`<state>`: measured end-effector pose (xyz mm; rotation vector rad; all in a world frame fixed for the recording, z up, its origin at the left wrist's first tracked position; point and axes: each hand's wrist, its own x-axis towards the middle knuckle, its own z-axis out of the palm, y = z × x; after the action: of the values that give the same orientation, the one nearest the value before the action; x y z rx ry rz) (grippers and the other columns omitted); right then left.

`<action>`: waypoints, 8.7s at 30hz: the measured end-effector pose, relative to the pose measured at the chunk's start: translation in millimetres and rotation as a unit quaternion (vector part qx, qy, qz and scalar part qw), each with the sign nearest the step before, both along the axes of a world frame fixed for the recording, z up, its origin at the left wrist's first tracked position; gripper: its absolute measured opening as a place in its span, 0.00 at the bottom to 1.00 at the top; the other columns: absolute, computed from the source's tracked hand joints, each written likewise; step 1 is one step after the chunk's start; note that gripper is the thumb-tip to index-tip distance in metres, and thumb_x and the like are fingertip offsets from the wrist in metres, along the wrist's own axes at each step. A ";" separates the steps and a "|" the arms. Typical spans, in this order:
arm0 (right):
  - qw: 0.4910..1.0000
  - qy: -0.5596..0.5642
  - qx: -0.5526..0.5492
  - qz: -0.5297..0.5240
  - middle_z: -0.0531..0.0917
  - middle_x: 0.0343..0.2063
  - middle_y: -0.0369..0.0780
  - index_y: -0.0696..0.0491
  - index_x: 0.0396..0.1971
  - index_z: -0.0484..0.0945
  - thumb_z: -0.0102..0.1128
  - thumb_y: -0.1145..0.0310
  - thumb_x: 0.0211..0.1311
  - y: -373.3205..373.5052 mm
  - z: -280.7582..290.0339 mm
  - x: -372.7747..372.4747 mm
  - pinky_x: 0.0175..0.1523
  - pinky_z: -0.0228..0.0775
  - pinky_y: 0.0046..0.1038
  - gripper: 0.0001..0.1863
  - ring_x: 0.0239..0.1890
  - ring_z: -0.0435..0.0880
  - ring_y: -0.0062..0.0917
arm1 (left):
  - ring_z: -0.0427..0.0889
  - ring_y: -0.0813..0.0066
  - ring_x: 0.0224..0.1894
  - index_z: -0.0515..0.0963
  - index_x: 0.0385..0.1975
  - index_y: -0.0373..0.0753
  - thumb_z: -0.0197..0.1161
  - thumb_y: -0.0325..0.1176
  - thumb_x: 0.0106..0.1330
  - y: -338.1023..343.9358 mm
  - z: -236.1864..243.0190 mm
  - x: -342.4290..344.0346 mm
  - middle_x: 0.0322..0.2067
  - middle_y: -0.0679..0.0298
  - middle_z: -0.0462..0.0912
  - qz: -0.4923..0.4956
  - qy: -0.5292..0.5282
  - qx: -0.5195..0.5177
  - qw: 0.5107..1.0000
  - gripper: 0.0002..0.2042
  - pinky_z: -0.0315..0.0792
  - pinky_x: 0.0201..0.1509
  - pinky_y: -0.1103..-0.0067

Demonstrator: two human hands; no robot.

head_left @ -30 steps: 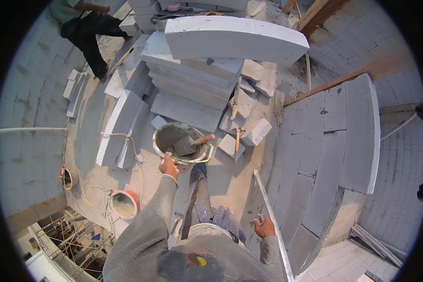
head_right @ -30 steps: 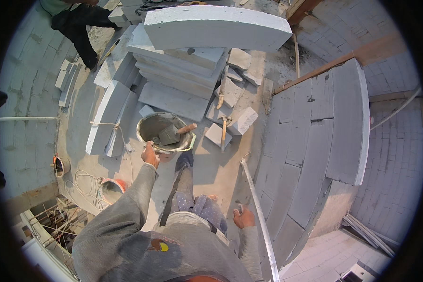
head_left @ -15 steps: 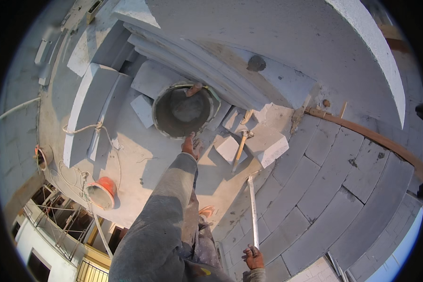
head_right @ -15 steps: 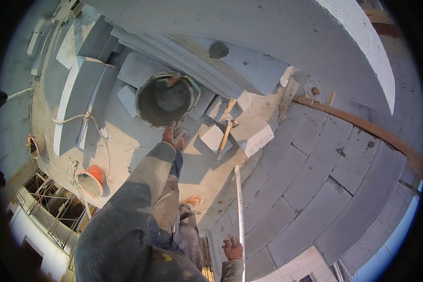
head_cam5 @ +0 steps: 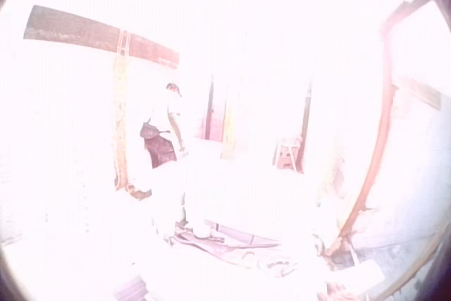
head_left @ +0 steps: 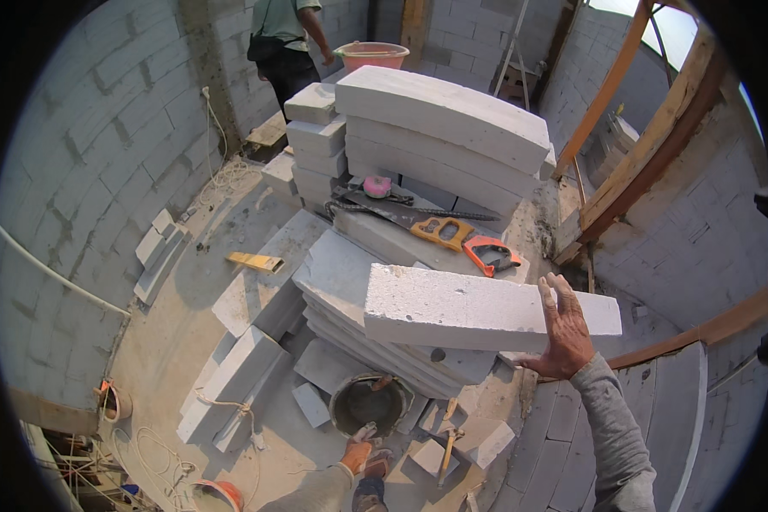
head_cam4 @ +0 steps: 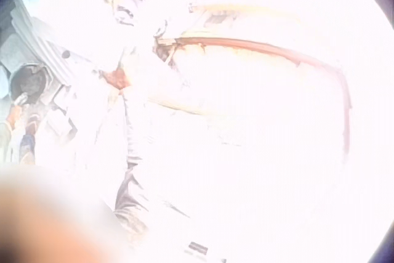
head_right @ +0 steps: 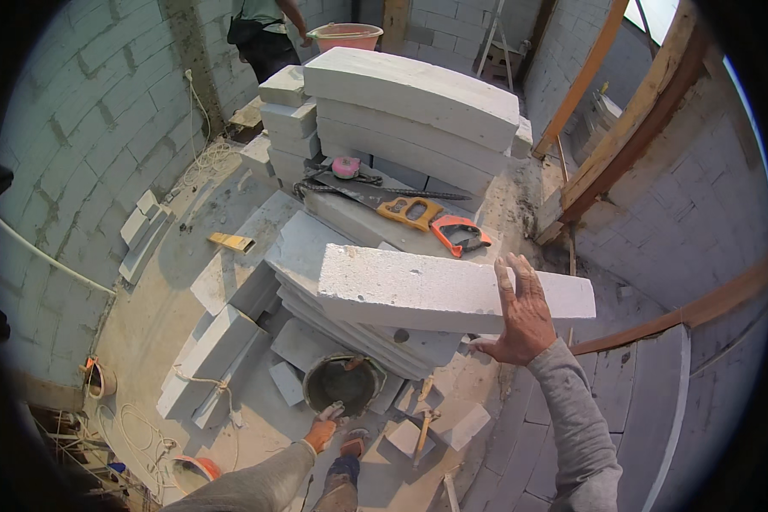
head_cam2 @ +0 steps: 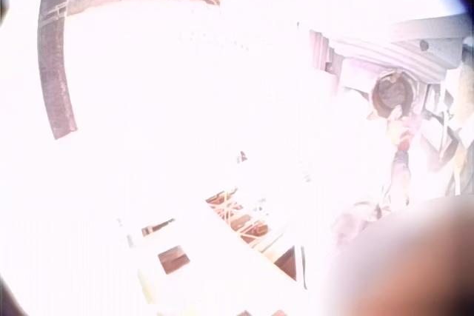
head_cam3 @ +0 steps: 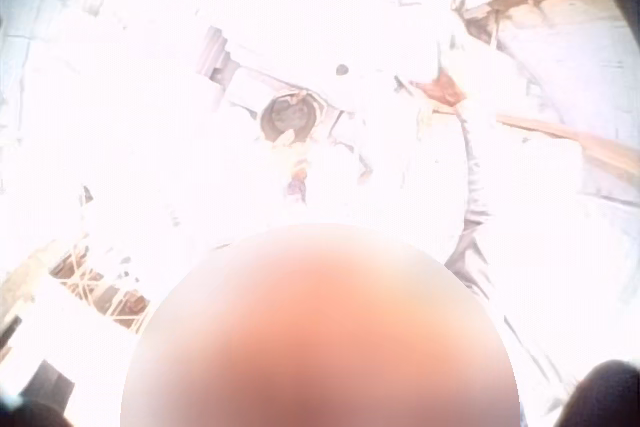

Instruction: The person applies mortar to the edges of white aerated concrete blocks using a trowel, then places and adjusts the blocks on a rooftop wall. The person uses a hammer to tap the blocks into position and a tape measure to check alignment.

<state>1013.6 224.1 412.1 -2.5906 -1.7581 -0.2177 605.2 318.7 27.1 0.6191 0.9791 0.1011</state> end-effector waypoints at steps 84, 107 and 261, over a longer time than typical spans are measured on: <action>0.797 0.236 -0.019 -0.556 0.73 0.33 0.50 0.43 0.79 0.54 0.83 0.52 0.32 -932.3 108.1 -477.1 0.42 0.74 0.42 0.68 0.33 0.76 0.42 | 0.57 0.50 0.76 0.49 0.76 0.28 0.56 0.57 0.75 -847.6 303.7 -43.8 0.75 0.47 0.56 -0.510 0.000 -0.068 0.858 0.43 0.54 0.80 0.64; 0.822 0.221 0.008 -0.525 0.76 0.32 0.50 0.54 0.75 0.61 0.84 0.56 0.29 -914.3 103.1 -448.1 0.42 0.74 0.41 0.65 0.32 0.76 0.40 | 0.77 0.71 0.53 0.79 0.53 0.35 0.55 0.44 0.74 -852.7 300.0 -15.4 0.50 0.62 0.80 -0.420 0.103 -0.031 0.901 0.19 0.66 0.66 0.74; -0.042 -0.321 0.851 -0.413 0.77 0.61 0.42 0.57 0.63 0.73 0.45 0.52 0.75 -932.5 -144.5 -650.8 0.70 0.62 0.35 0.28 0.64 0.74 0.35 | 0.51 0.47 0.79 0.57 0.73 0.38 0.82 0.24 0.41 -744.0 447.7 298.7 0.75 0.49 0.57 -0.556 -0.552 0.618 -0.070 0.55 0.51 0.82 0.61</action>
<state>362.8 -708.4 267.6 -0.4212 1.0259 -1.7925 903.9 -425.2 474.8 -2.3458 2.2156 0.0668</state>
